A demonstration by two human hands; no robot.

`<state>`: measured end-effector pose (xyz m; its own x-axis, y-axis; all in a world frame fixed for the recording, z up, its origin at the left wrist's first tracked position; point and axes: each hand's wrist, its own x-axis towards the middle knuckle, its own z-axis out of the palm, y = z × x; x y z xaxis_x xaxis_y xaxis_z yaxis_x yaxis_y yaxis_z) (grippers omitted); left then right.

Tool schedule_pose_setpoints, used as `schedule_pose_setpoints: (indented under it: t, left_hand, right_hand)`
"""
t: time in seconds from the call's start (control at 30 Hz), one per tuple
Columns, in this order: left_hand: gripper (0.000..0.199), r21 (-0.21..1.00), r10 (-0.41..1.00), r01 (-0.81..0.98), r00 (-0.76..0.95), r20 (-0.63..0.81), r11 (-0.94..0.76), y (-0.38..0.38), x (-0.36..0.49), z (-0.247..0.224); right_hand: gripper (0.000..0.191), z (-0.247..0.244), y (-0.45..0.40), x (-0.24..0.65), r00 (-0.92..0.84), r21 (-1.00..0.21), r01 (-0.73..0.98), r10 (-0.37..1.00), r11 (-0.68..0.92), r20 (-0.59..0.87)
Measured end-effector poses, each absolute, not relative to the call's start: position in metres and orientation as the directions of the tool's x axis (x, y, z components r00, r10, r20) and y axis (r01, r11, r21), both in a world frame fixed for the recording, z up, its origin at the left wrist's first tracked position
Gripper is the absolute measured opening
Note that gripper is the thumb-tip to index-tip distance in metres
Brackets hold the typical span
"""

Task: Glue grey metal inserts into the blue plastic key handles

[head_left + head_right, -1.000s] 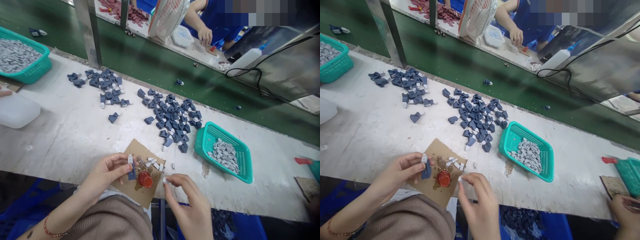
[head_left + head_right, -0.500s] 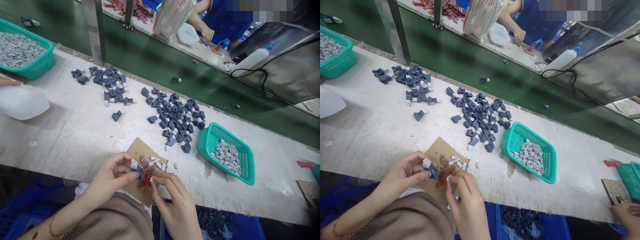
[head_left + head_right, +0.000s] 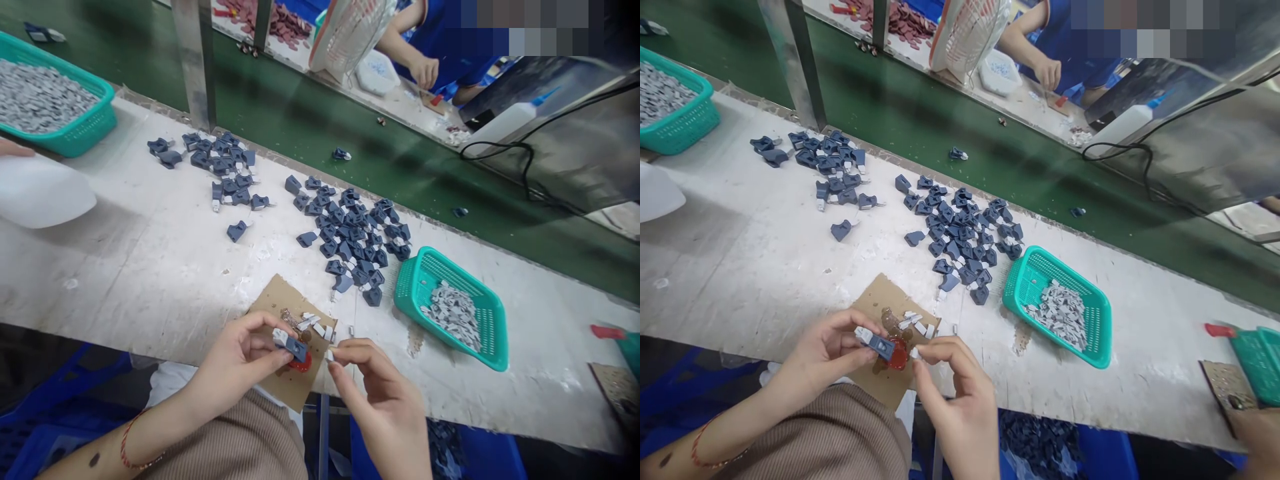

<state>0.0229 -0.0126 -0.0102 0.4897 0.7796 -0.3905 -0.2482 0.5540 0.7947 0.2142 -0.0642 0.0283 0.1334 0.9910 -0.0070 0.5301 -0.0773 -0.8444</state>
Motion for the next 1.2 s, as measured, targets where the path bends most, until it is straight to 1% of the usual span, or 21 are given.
schedule_pose_setpoints:
  t: [0.07, 0.17, 0.3, 0.57, 0.9, 1.0, 1.1, 1.2]
  left_hand:
    - [0.015, 0.781, 0.782, -0.287, 0.501, -0.371, 0.555, -0.013, 0.029, -0.009]
    - [0.014, 0.765, 0.784, -0.333, 0.52, -0.339, 0.552, -0.013, 0.037, -0.003]
    - [0.013, 0.783, 0.807, -0.353, 0.511, -0.297, 0.512, -0.014, 0.041, 0.003]
    - [0.014, 0.784, 0.825, -0.378, 0.49, -0.282, 0.492, -0.015, 0.039, 0.005]
    - [0.016, 0.793, 0.845, -0.395, 0.466, -0.261, 0.463, -0.015, 0.038, 0.005]
    - [0.017, 0.8, 0.849, -0.39, 0.46, -0.26, 0.457, -0.015, 0.039, 0.006]
    - [0.018, 0.801, 0.85, -0.388, 0.458, -0.262, 0.456, -0.016, 0.039, 0.007]
    - [0.018, 0.794, 0.851, -0.4, 0.456, -0.261, 0.458, -0.015, 0.039, 0.008]
  right_hand:
    - [0.009, 0.034, -0.061, 0.217, 0.151, -0.894, 0.441, 0.988, -0.079, -0.012]
    - [0.01, 0.045, -0.055, 0.215, 0.116, -0.913, 0.405, 0.993, -0.056, -0.01]
    - [0.013, 0.057, -0.051, 0.208, 0.048, -0.879, 0.477, 0.999, -0.012, 0.012]
    - [0.014, 0.067, -0.049, 0.203, -0.039, -0.767, 0.638, 0.998, 0.067, 0.054]
    - [0.008, 0.07, -0.046, 0.203, -0.05, -0.729, 0.683, 0.998, 0.054, 0.027]
    - [0.007, 0.068, -0.046, 0.204, -0.02, -0.757, 0.653, 1.0, 0.017, 0.006]
    - [0.006, 0.065, -0.046, 0.206, 0.002, -0.828, 0.558, 0.998, -0.049, -0.057]
    - [0.009, 0.062, -0.046, 0.21, 0.006, -0.87, 0.486, 0.996, -0.085, -0.094]
